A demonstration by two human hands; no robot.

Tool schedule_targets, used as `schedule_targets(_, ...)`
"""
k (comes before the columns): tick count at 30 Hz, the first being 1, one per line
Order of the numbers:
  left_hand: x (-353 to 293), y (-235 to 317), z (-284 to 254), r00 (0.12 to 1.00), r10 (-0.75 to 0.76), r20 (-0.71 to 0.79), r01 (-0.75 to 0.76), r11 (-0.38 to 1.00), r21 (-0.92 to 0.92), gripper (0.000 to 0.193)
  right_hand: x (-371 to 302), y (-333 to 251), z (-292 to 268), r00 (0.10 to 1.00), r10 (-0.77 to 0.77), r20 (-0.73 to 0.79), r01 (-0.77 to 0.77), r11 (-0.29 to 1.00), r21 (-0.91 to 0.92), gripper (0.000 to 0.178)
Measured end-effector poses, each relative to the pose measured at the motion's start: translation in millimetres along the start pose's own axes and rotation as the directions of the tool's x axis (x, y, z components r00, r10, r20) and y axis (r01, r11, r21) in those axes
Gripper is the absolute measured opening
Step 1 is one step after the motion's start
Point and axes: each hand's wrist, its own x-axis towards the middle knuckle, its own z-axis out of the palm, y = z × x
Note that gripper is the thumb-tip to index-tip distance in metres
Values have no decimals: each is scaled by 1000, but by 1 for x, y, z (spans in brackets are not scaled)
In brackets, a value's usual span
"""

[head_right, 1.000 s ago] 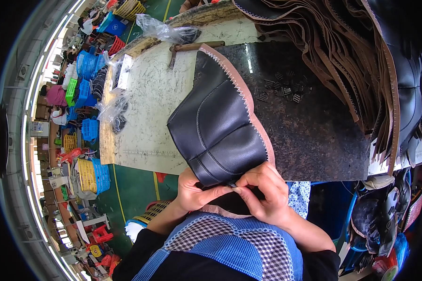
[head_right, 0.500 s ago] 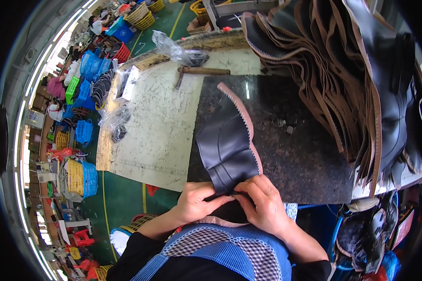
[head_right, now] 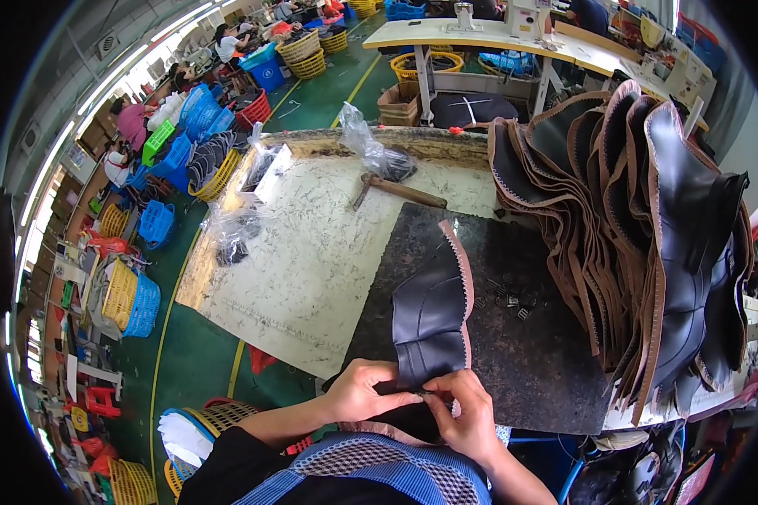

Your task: Assembling shoe components by attaching metal pieces to leather uppers.

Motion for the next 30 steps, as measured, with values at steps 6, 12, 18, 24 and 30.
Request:
schedule_targets(6,8,5,1,999,47,-21,-50,987,-152,25,-12,23,8,957,241,-159,-208,957,203,51)
schedule_targets(12,8,10,-2,998,56,-10,-56,998,-25,23,10,14,4,851,519,79,-419,582,697,85)
schedule_targets(18,7,7,2,988,71,-136,-91,984,-150,28,23,8,10,851,512,119,-423,534,732,34)
schedule_targets(24,-4,-8,4,976,33,-214,-72,982,-177,39,24,-8,21,885,462,-61,-356,755,551,25)
schedule_targets(30,-17,-17,2,968,57,-244,-130,947,-294,43,24,-14,27,948,313,-57,-262,870,419,19)
